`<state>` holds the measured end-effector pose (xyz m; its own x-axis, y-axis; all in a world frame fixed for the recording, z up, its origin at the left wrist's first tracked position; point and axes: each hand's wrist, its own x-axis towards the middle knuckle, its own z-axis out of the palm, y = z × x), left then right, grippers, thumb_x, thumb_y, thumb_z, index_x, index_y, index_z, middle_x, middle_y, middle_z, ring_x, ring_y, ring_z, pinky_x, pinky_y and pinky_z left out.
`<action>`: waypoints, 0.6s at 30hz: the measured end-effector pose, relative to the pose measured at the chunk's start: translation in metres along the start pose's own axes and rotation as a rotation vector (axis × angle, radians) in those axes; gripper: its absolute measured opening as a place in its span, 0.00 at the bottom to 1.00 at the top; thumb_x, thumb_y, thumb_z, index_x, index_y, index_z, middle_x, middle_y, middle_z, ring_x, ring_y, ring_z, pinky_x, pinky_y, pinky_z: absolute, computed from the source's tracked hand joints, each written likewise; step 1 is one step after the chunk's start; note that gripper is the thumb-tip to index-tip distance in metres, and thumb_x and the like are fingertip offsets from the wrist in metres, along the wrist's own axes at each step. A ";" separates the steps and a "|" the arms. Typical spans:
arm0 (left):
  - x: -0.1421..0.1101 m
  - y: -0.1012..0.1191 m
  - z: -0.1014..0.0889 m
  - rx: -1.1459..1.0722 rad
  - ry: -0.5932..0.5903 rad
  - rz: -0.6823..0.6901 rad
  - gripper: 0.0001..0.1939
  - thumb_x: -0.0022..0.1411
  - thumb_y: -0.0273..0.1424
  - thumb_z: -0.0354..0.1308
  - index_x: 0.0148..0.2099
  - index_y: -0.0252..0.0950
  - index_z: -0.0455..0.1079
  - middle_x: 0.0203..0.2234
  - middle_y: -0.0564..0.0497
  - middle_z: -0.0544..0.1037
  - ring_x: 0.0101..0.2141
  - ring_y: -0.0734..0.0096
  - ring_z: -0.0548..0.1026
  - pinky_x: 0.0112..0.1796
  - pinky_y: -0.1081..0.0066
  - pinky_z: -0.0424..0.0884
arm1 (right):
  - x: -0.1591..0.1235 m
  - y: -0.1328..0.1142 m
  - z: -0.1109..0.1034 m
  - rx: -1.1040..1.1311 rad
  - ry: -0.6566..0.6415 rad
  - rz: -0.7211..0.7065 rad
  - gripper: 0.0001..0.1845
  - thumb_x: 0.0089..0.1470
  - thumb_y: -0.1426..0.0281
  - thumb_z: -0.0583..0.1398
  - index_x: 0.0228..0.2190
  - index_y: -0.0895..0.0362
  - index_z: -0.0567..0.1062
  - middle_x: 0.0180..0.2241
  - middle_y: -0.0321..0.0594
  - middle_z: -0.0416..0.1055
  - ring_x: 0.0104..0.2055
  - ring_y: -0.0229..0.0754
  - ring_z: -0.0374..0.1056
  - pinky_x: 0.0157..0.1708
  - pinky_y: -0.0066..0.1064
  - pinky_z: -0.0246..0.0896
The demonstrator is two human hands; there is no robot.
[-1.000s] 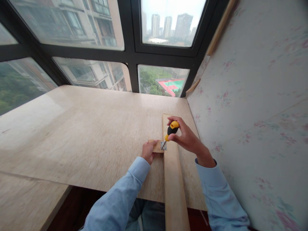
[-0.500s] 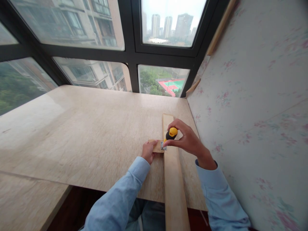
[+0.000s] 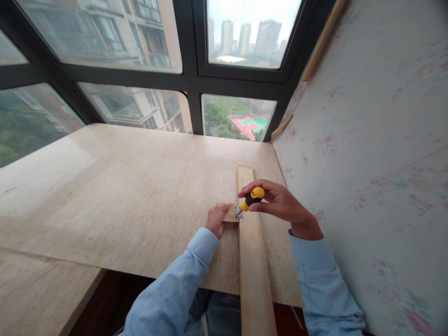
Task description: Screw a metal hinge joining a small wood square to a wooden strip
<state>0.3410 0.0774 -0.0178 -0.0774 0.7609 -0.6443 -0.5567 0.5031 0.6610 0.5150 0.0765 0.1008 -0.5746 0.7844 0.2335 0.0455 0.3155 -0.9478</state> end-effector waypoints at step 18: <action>0.004 -0.004 -0.004 0.010 -0.044 0.001 0.09 0.54 0.23 0.63 0.39 0.28 0.70 0.29 0.45 0.78 0.25 0.66 0.76 0.26 0.67 0.74 | -0.002 -0.009 0.000 -0.002 -0.113 -0.022 0.18 0.59 0.65 0.63 0.50 0.54 0.70 0.60 0.49 0.67 0.62 0.48 0.64 0.57 0.44 0.63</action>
<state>0.3392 0.0766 -0.0241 -0.0414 0.7785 -0.6263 -0.5482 0.5064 0.6657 0.5159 0.0723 0.1086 -0.6640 0.7121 0.2280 0.0334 0.3328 -0.9424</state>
